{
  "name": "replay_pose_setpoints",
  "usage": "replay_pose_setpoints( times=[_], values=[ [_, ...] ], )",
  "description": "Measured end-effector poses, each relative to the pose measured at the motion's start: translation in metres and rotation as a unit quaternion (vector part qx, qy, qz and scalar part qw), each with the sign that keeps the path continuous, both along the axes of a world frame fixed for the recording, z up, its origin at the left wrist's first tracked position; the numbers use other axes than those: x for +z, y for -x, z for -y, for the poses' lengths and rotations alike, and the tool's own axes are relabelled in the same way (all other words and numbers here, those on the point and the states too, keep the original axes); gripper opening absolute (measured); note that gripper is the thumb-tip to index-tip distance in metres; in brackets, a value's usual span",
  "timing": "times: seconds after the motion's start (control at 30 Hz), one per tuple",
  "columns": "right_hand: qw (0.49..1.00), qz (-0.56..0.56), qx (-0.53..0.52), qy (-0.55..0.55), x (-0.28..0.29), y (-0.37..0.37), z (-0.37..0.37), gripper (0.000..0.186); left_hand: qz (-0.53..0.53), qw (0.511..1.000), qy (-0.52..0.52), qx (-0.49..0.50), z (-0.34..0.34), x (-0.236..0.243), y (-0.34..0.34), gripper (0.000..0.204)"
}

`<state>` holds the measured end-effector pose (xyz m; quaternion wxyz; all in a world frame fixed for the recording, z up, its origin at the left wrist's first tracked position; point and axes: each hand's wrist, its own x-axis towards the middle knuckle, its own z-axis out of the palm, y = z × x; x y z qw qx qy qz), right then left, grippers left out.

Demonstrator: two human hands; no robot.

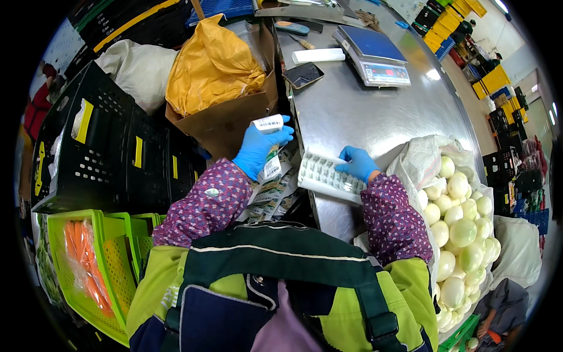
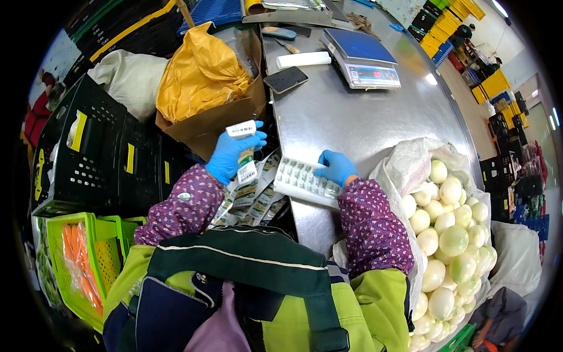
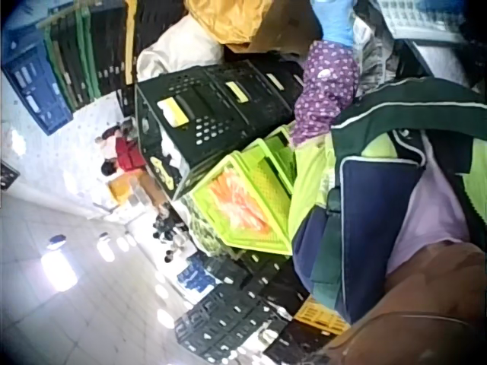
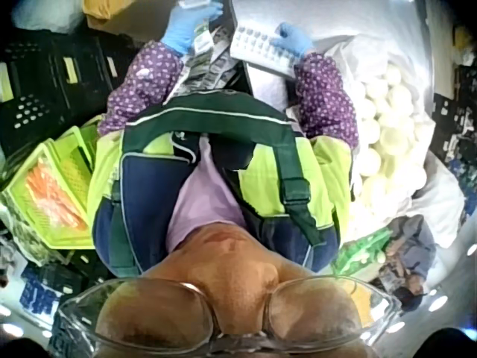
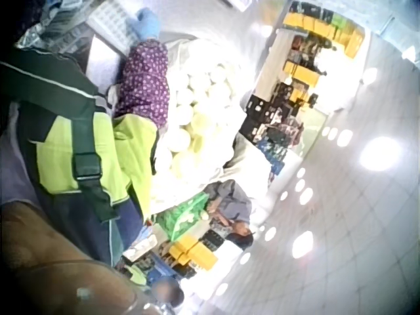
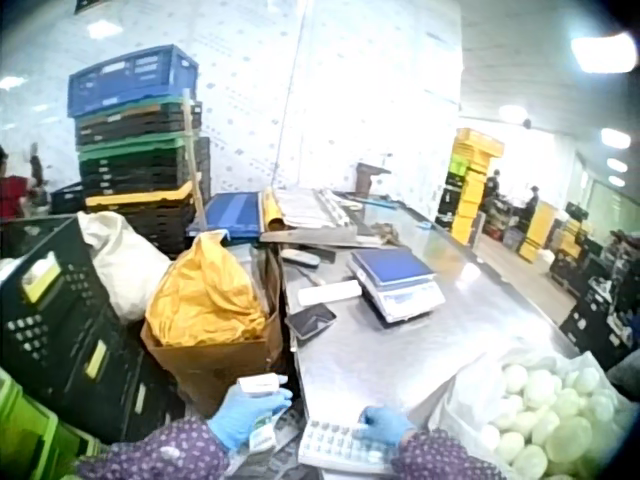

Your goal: The person stands at a stainless steel counter in a warehouse, wearing blue gloves. They repeatedly pick up small white cartons, peel off individual labels from a sheet, and apply them to the cartons. The person handles the cartons and labels by hand, working in a repetitive cycle.

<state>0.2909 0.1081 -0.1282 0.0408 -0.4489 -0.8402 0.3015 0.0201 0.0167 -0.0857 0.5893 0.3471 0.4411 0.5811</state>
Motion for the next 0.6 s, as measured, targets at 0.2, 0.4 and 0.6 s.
replay_pose_setpoints(
  times=[0.2,0.4,0.6],
  values=[
    [0.973,-0.129,-0.042,0.186,0.027,0.006,-0.009,0.014,-0.119,0.985,-0.106,-0.069,-0.005,-0.013,-0.030,0.050],
    [0.964,-0.154,0.026,0.214,0.034,0.012,-0.006,0.020,-0.116,0.992,-0.049,-0.019,-0.005,-0.005,-0.040,0.030],
    [0.967,-0.230,0.042,0.102,0.038,-0.004,0.001,0.031,-0.093,0.993,0.043,0.063,-0.003,-0.005,-0.015,0.022]
  ],
)
